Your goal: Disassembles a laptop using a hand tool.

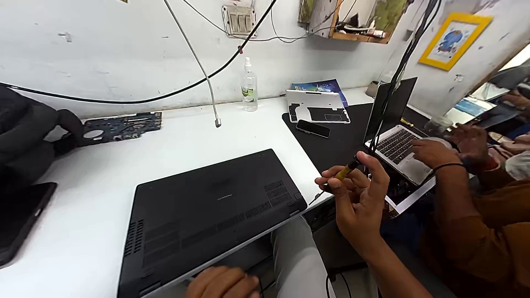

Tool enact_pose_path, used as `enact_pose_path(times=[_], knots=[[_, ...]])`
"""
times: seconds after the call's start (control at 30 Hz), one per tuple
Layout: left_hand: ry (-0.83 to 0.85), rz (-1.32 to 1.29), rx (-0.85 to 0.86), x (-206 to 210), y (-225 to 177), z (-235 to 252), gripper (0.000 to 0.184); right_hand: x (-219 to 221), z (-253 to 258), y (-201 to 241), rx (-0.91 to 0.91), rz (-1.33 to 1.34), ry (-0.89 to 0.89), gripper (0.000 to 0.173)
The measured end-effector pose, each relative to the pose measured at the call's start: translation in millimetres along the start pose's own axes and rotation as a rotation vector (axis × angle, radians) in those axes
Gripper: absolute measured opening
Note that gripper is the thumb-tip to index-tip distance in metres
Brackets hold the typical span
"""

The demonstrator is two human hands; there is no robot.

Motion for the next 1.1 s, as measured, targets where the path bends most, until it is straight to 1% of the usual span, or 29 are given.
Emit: enact_pose_path(times=[0.07, 0.2, 0.33, 0.5, 0.6, 0.67, 0.73, 0.8, 0.87, 0.9, 0.93, 1.0, 1.1], knots=[[0.091, 0.08, -0.027, 16, 7, 10, 0.024, 1, 1, -4, 0.006, -0.001, 0.007, 0.059], [0.186, 0.153, -0.059, 36, 21, 25, 0.029, 4, 1, -14, 0.044, 0.018, 0.022, 0.059], [0.221, 0.206, -0.083, 54, 37, 28, 0.034, 4, 2, -14, 0.055, 0.024, 0.041, 0.058], [0.208, 0.263, -0.09, 61, 41, 32, 0.031, 1, 0, -9, 0.049, 0.005, 0.134, 0.053], [0.185, 0.246, -0.092, 67, 43, 46, 0.033, -2, 3, -7, 0.058, -0.008, 0.203, 0.051], [0.166, 0.142, -0.092, 75, 46, 60, 0.034, -2, 6, -7, 0.059, -0.015, 0.224, 0.049], [0.168, -0.022, -0.114, 85, 48, 77, 0.035, -2, 9, -8, 0.054, -0.052, 0.213, 0.05], [0.189, -0.222, -0.132, 92, 47, 100, 0.038, -4, 13, -8, 0.024, -0.168, 0.143, 0.055], [0.255, -0.449, -0.159, 96, 45, 124, 0.044, -5, 19, -7, -0.014, -0.259, 0.036, 0.061], [0.291, -0.556, -0.169, 98, 43, 136, 0.045, -5, 22, -7, -0.027, -0.277, 0.009, 0.061], [0.314, -0.654, -0.178, 100, 43, 146, 0.042, -5, 25, -5, -0.023, -0.27, 0.024, 0.058], [0.346, -0.825, -0.189, 105, 42, 161, 0.033, -3, 31, -1, 0.001, -0.196, 0.118, 0.051], [0.382, -0.964, -0.161, 114, 44, 171, 0.025, -3, 32, 5, 0.047, -0.146, 0.25, 0.046]])
Point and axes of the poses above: each hand's wrist, its own z-axis towards the middle knuckle, its own x-axis out of the palm, y = z × x, the point moved 3 cm from there along z, towards the middle knuckle, and after that the axes turned 12 degrees about x, right-handed, at the moved point
